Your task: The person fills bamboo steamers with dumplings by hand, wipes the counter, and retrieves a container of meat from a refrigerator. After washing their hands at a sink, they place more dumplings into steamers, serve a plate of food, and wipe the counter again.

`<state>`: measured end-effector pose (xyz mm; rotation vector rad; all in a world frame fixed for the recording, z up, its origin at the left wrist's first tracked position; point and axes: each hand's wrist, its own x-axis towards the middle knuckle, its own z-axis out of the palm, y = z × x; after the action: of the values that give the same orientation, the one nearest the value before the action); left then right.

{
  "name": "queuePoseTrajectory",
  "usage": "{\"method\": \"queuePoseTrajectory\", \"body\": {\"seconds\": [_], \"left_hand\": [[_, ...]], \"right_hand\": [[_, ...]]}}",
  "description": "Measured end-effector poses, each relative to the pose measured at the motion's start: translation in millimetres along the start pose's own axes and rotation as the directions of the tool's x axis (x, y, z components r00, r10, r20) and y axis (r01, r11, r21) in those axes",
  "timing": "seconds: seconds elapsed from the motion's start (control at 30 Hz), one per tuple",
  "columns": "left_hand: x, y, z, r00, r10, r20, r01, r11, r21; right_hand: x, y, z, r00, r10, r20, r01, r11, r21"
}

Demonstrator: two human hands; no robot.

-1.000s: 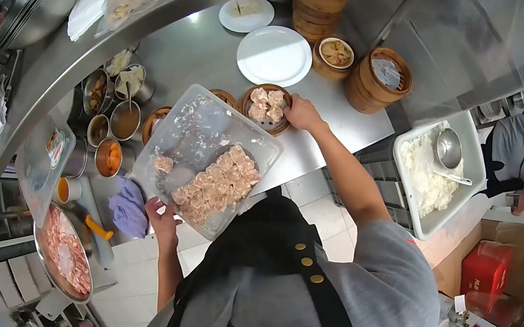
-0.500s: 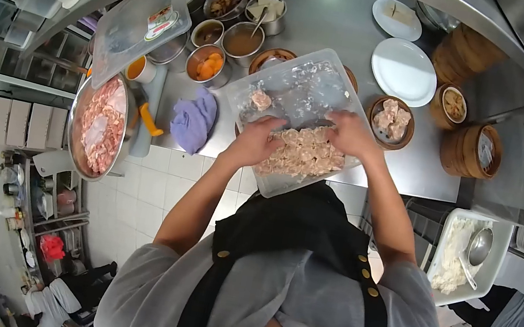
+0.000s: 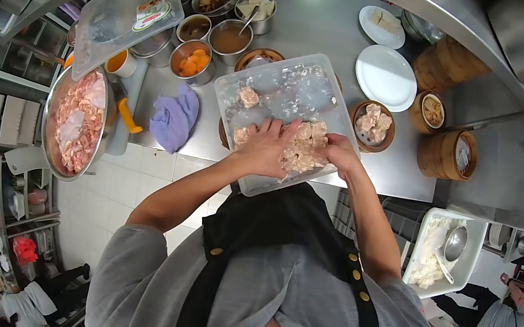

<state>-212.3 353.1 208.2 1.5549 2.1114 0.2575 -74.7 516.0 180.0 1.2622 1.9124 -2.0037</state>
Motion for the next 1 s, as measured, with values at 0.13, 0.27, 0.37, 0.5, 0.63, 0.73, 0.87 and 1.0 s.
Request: {"method": "queuePoseTrajectory", "body": {"seconds": [0.13,0.27,0.37,0.5,0.63,0.73,0.87,1.0], "left_hand": [[-3,-6,-1,0.996,0.022,-0.082,-0.025,0.999,-0.041],[-6,-5,3,0.99,0.054,-0.129,-0.058,0.998,-0.027],[-6,-3,1,0.993,0.033,-0.115,-0.037,0.999,-0.032],[-5,-1,0,0.994,0.02,-0.107,-0.023,0.999,-0.028],[-5,3,-2,0.997,-0.007,-0.076,0.008,1.0,0.018],[-5,4,0,0.997,-0.016,-0.08,0.019,0.999,0.036],[-9,0,-2,0.996,0.008,-0.086,-0.007,1.0,0.003],[-12,-13,9,0.964,0.108,-0.244,-0.099,0.994,0.049]], "right_hand": [[-1,-4,4,0.991,-0.133,0.019,0.13,0.987,0.092],[-8,-20,11,0.989,-0.146,0.034,0.138,0.977,0.163],[-8,-25,15,0.99,-0.138,-0.021,0.139,0.988,0.062],[-4,-17,22,0.983,-0.161,-0.084,0.163,0.987,0.015],[8,4,25,0.918,-0.343,-0.197,0.305,0.931,-0.199],[1,0,33,0.874,-0.412,-0.259,0.3,0.875,-0.38],[-17,-20,31,0.895,-0.393,-0.212,0.311,0.889,-0.335],[-16,-32,11,0.941,-0.338,0.034,0.339,0.938,-0.073]]}}
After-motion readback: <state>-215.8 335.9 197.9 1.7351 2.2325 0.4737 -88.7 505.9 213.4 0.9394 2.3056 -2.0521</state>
